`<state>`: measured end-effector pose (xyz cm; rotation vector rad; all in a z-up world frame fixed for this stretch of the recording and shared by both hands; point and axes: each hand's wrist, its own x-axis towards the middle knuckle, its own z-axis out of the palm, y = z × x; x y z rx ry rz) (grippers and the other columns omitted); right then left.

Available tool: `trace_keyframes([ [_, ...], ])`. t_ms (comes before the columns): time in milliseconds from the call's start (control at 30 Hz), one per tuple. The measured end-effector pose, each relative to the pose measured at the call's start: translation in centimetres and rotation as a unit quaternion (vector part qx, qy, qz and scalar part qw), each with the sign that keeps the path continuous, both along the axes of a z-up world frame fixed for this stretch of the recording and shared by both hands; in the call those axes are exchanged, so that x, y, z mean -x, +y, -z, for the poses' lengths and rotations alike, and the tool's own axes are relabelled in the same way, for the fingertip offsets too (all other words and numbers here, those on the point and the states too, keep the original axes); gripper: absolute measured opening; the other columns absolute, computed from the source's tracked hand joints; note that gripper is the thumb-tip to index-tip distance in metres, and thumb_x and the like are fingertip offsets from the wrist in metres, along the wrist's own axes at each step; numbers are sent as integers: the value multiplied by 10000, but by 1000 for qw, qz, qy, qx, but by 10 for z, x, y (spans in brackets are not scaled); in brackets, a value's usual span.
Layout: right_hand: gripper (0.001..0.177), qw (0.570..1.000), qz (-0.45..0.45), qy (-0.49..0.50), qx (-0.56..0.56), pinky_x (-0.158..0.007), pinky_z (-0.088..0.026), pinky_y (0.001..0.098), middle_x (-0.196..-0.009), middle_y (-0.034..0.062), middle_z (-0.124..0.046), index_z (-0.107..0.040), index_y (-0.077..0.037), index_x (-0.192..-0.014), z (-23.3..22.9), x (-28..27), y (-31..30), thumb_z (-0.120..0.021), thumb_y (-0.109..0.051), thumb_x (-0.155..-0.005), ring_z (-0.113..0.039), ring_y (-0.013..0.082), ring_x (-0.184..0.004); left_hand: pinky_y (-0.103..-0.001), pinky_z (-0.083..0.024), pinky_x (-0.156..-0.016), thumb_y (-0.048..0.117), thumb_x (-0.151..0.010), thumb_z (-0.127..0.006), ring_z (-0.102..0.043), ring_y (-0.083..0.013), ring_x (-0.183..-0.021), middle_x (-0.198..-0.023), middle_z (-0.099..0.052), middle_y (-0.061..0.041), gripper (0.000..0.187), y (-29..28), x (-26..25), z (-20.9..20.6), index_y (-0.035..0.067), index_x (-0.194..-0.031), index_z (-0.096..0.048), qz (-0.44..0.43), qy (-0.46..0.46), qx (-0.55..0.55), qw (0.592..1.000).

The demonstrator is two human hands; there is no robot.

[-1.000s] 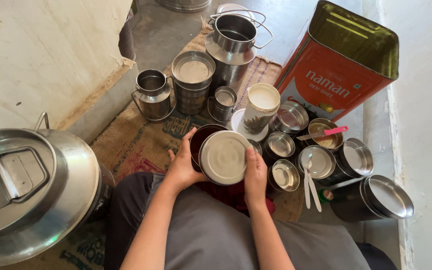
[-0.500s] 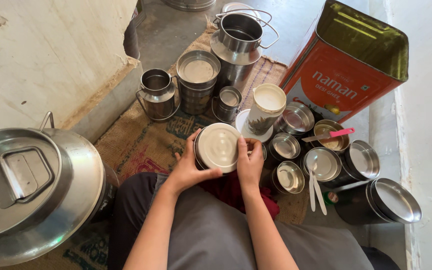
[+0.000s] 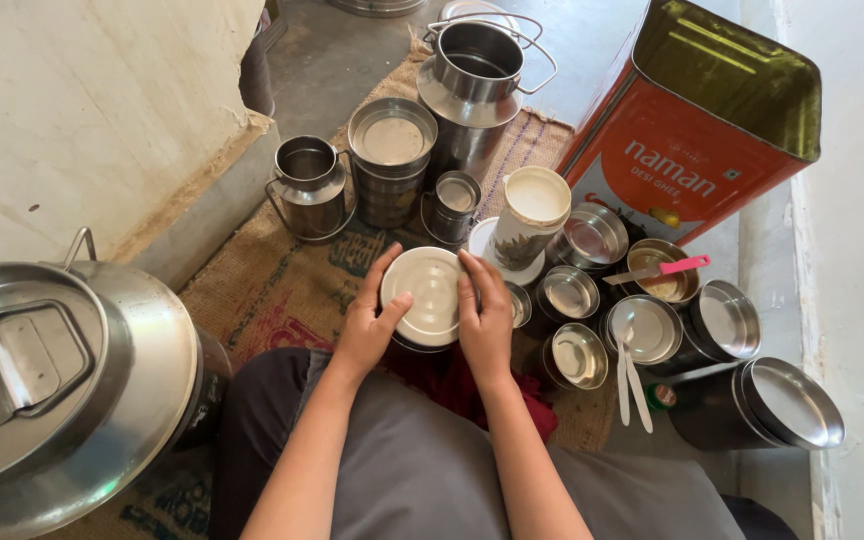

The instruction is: The person sits on the floor and wipes the inside and outside of several small metal containers and lids using a red cloth. They handle each item one at a time, rotating and turning them to clean different surfaces, then place them back among other containers.

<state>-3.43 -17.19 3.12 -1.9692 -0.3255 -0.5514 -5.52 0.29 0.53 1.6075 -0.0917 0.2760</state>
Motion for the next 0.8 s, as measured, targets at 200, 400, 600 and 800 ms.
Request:
trace_keyframes([
  [200, 354, 994, -49, 80, -60, -1014, -499, 322, -1264, 160, -731, -644, -41, -1349, -2, -7, 4, -541, -195, -1047, -691, 225, -1184, -340, -502, -1035, 259, -960, -587, -676, -227, -1214, -1295, -709, -108, 478, -2, -8, -1, 138, -1421, -552, -45, 12, -12, 999],
  [400, 367, 988, -54, 115, -87, -1019, -488, 310, -1249, 141, -737, -638, -35, -1354, 6, -11, 4, -530, -203, -1046, -676, 197, -1171, -331, -506, -1012, 232, -1002, -546, -674, -218, -1180, -1270, -715, -119, 396, -2, -14, 10, 99, -1373, -584, -58, 3, 8, 998],
  [600, 369, 985, -59, 126, -99, -1027, -484, 309, -1263, 138, -730, -637, -21, -1349, 7, -16, 6, -517, -195, -1047, -666, 198, -1185, -327, -515, -998, 220, -995, -531, -687, -212, -1160, -1243, -728, -112, 383, -3, -17, 5, 119, -1360, -589, -77, 27, 3, 997],
  [800, 369, 984, -59, 132, -103, -1028, -485, 312, -1271, 147, -729, -634, -22, -1355, 9, -15, 7, -509, -185, -1049, -666, 217, -1191, -337, -512, -1000, 207, -1001, -522, -683, -216, -1162, -1254, -723, -110, 361, -2, -19, 7, 114, -1340, -602, -82, 26, -6, 996],
])
